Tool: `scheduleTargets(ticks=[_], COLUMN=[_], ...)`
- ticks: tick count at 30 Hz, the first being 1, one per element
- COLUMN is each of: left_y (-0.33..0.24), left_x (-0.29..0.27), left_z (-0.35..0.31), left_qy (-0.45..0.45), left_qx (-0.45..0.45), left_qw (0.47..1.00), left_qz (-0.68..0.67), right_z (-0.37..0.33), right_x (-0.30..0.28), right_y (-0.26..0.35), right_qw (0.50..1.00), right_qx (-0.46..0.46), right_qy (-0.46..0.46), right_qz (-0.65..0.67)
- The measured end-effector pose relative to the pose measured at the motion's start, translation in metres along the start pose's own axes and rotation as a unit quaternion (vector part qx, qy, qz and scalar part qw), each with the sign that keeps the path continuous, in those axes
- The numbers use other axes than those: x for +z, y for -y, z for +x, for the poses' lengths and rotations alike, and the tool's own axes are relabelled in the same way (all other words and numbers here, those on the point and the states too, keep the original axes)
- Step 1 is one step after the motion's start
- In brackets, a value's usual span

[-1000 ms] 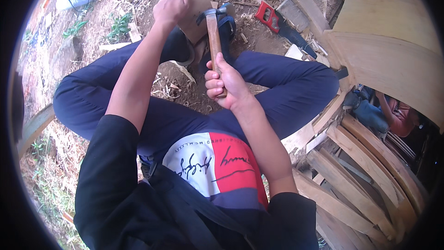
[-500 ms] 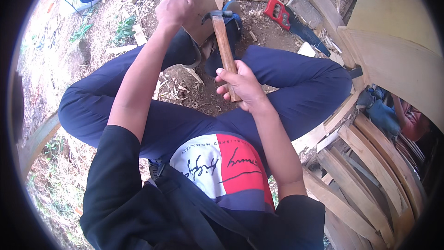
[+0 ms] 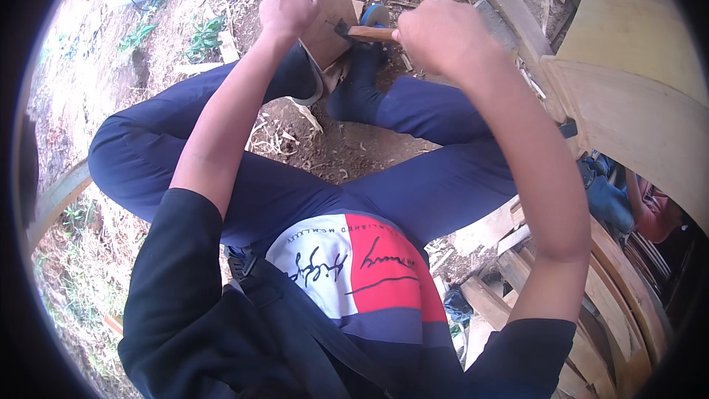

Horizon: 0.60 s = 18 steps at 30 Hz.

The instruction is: The person sits on the ground and uses a hammer to drive nails into a small wooden block. They repeatedly position the nail, strike it with the hammer, and adjust the wood to continue the process.

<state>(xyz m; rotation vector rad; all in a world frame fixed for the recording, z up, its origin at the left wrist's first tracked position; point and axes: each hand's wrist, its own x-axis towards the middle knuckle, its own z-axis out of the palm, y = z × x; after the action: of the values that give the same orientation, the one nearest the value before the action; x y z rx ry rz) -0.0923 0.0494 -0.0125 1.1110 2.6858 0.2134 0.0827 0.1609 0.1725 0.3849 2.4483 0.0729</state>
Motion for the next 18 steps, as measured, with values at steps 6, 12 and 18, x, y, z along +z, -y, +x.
scheduleTargets(ticks=[6, 12, 18], left_y=[0.006, 0.006, -0.016], left_x=[0.001, 0.002, -0.003], left_z=[-0.003, -0.002, -0.02], left_qy=[0.017, 0.006, -0.018], left_qx=[-0.013, 0.007, 0.035], left_qw=[1.0, 0.999, 0.996], left_qz=[-0.022, -0.042, -0.076], right_z=[-0.004, 0.011, 0.042], right_x=[-0.013, -0.003, -0.01], right_y=[0.01, 0.005, -0.004], right_qw=[0.997, 0.981, 0.957], right_qx=[-0.028, -0.031, 0.035], right_qy=[0.029, 0.159, 0.227], right_qz=[0.064, 0.111, 0.175])
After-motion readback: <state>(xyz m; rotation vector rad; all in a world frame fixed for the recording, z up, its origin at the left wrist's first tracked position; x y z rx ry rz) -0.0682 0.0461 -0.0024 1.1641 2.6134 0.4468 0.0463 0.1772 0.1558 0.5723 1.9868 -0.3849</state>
